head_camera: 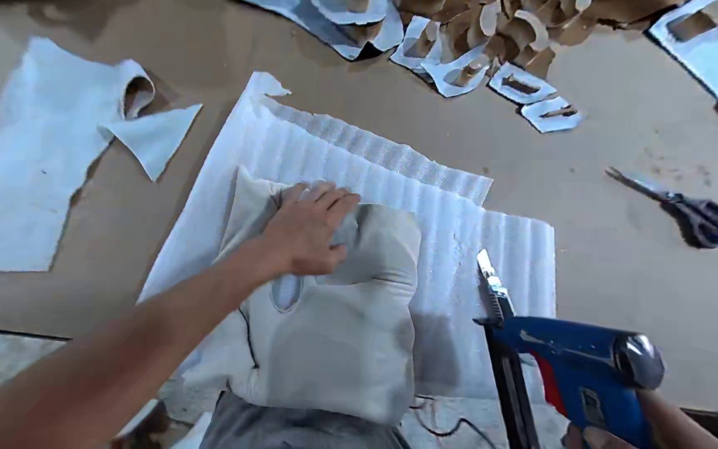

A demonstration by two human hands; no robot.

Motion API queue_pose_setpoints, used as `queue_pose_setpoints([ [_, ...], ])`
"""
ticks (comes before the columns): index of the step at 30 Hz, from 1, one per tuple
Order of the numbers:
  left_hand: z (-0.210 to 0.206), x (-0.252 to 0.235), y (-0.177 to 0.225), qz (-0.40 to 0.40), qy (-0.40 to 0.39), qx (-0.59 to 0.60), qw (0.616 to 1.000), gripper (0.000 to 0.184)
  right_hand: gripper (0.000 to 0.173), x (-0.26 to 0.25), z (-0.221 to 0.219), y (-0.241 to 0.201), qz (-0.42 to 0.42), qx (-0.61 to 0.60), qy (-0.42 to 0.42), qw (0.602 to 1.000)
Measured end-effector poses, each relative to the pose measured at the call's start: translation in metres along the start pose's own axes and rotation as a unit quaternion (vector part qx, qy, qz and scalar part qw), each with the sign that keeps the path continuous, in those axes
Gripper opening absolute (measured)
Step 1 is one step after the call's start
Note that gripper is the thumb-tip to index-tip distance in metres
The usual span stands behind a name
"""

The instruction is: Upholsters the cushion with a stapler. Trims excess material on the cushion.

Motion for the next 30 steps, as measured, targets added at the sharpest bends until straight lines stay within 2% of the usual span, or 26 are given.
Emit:
queue_pose_setpoints([
  [2,-0.005,-0.024,0.006,-0.032,-0.086,-0.018,0.996,0.078,0.050,0.011,-0.003,0.003,0.040,0.042,0.018,0.998],
  [5,-0.001,-0.038,0.011,-0.060,-0.135,-0.014,0.989,0.070,0.051,0.039,-0.011,0.007,0.104,0.067,0.074,0.990],
  [7,0.014,-0.032,0.008,-0.086,-0.103,-0.024,0.991,0.072,0.050,0.061,-0.020,0.007,0.123,0.059,0.123,0.983],
  [9,0.017,-0.012,0.001,-0.108,-0.072,-0.059,0.990,0.082,0.048,0.084,-0.033,0.011,0.124,0.026,0.170,0.977],
  [10,0.011,-0.003,-0.003,-0.106,-0.073,-0.072,0.989,0.086,0.047,0.093,-0.040,0.014,0.119,0.007,0.189,0.975],
  [13,-0.010,0.009,-0.008,-0.120,0.009,-0.090,0.989,0.082,0.042,0.114,-0.062,0.015,0.119,-0.048,0.232,0.964],
  [16,-0.020,0.001,-0.011,-0.079,-0.024,-0.073,0.994,0.076,0.042,0.130,-0.082,0.016,0.111,-0.061,0.263,0.956],
  [21,-0.023,-0.007,-0.011,-0.049,-0.083,-0.070,0.993,0.078,0.039,0.145,-0.107,0.006,0.112,-0.051,0.268,0.956],
  [24,-0.023,-0.010,-0.018,-0.052,-0.078,-0.077,0.993,0.079,0.036,0.150,-0.116,0.003,0.107,-0.044,0.267,0.957],
  [26,-0.016,-0.006,-0.013,-0.058,-0.065,-0.073,0.993,0.080,0.038,0.154,-0.117,-0.005,0.110,0.023,0.249,0.962],
  [28,0.005,0.010,0.009,-0.072,-0.003,0.041,0.997,0.075,0.039,0.156,-0.114,-0.030,0.140,0.130,0.218,0.957],
  [29,0.018,0.024,0.031,-0.057,0.005,0.162,0.985,0.066,0.042,0.155,-0.112,-0.043,0.161,0.183,0.201,0.949],
  [30,0.024,0.044,0.060,-0.025,-0.044,0.318,0.947,0.054,0.044,0.155,-0.112,-0.055,0.182,0.237,0.186,0.936],
])
Point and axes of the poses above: each hand's wrist, its own x-axis away from the middle knuckle, its own z-axis out of the back of the hand, y = z × x, the point moved 6 cm from there along -x, towards the middle knuckle, and after that the axes turned 4 degrees about -x, right-handed, at the moved point
